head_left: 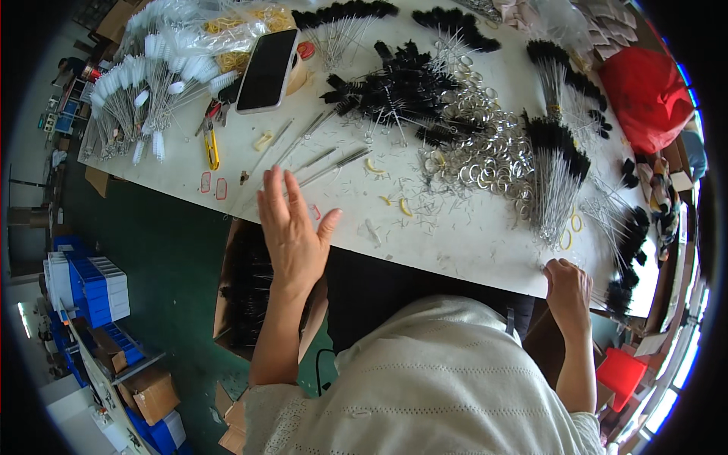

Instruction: The person carries bundles of wire brushes to a workstation and sits down. The person then threads the wire brushes onto metal rings by hand and places the assembled brush sets into a box.

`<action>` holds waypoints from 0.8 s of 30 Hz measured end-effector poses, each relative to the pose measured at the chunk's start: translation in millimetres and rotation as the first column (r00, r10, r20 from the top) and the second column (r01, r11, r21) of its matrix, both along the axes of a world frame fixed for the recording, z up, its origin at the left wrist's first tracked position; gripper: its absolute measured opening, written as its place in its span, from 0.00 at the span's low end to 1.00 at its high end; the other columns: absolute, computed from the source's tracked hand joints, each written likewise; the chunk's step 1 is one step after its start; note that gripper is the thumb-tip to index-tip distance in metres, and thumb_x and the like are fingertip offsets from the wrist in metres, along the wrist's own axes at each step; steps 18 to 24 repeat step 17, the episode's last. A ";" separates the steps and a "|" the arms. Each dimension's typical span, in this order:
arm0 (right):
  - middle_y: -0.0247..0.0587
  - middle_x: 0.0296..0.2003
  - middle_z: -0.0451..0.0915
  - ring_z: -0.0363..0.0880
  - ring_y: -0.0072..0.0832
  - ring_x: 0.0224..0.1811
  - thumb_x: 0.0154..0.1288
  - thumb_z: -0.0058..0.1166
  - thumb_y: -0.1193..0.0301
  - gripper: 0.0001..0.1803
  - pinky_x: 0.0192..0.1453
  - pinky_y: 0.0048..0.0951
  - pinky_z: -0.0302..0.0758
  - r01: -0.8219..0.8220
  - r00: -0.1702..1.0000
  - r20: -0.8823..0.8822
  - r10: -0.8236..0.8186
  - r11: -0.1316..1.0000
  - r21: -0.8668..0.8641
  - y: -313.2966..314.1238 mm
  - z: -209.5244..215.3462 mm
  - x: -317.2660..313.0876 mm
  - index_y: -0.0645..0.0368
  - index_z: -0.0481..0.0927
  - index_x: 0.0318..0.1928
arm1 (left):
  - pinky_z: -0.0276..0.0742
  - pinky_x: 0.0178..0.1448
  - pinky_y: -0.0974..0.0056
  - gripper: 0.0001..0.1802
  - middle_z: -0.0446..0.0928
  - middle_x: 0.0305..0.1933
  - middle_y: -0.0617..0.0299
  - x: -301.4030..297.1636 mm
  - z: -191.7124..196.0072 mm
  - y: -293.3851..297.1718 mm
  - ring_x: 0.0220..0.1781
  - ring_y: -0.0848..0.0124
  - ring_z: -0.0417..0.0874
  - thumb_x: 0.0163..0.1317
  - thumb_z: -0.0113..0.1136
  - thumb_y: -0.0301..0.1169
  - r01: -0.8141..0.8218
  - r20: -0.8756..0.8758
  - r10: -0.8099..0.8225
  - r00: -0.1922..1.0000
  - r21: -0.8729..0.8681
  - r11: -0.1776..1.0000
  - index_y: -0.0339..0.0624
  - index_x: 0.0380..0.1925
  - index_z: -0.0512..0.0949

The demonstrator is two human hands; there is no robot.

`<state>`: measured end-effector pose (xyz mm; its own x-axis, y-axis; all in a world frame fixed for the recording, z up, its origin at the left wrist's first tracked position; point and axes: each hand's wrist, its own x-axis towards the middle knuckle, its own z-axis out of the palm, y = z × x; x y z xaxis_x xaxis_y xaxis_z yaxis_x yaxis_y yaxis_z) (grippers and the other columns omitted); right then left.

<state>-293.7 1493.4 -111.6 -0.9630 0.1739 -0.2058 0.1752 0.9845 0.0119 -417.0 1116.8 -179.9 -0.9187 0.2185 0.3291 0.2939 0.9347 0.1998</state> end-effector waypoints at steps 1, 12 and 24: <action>0.48 0.25 0.75 0.76 0.46 0.32 0.56 0.52 0.77 0.04 0.36 0.43 0.70 0.000 1.000 0.004 0.000 1.000 -0.001 -0.4 -0.3 -0.2 0.63 0.75 0.26 | 0.49 0.70 0.42 0.44 0.48 0.69 0.43 -3.6 -1.5 -5.8 0.71 0.46 0.50 0.61 0.53 0.51 0.000 0.004 0.000 1.000 -0.001 1.000 0.25 0.63 0.52; 0.49 0.25 0.75 0.75 0.48 0.29 0.55 0.53 0.75 0.05 0.34 0.43 0.69 0.005 1.000 0.027 -0.005 1.000 -0.004 -0.2 -0.6 -6.2 0.64 0.75 0.25 | 0.46 0.72 0.43 0.34 0.51 0.69 0.48 -8.4 -2.6 -25.5 0.72 0.49 0.50 0.63 0.49 0.49 0.014 0.061 -0.013 0.998 -0.026 1.000 0.41 0.64 0.60; 0.46 0.26 0.76 0.76 0.46 0.29 0.54 0.55 0.75 0.04 0.35 0.42 0.70 -0.008 0.998 0.066 0.008 1.000 -0.005 1.1 0.2 -9.5 0.63 0.75 0.26 | 0.46 0.70 0.39 0.38 0.53 0.68 0.52 -27.1 -1.1 -36.6 0.71 0.48 0.51 0.60 0.50 0.56 -0.012 0.033 0.018 0.999 -0.170 0.985 0.43 0.64 0.62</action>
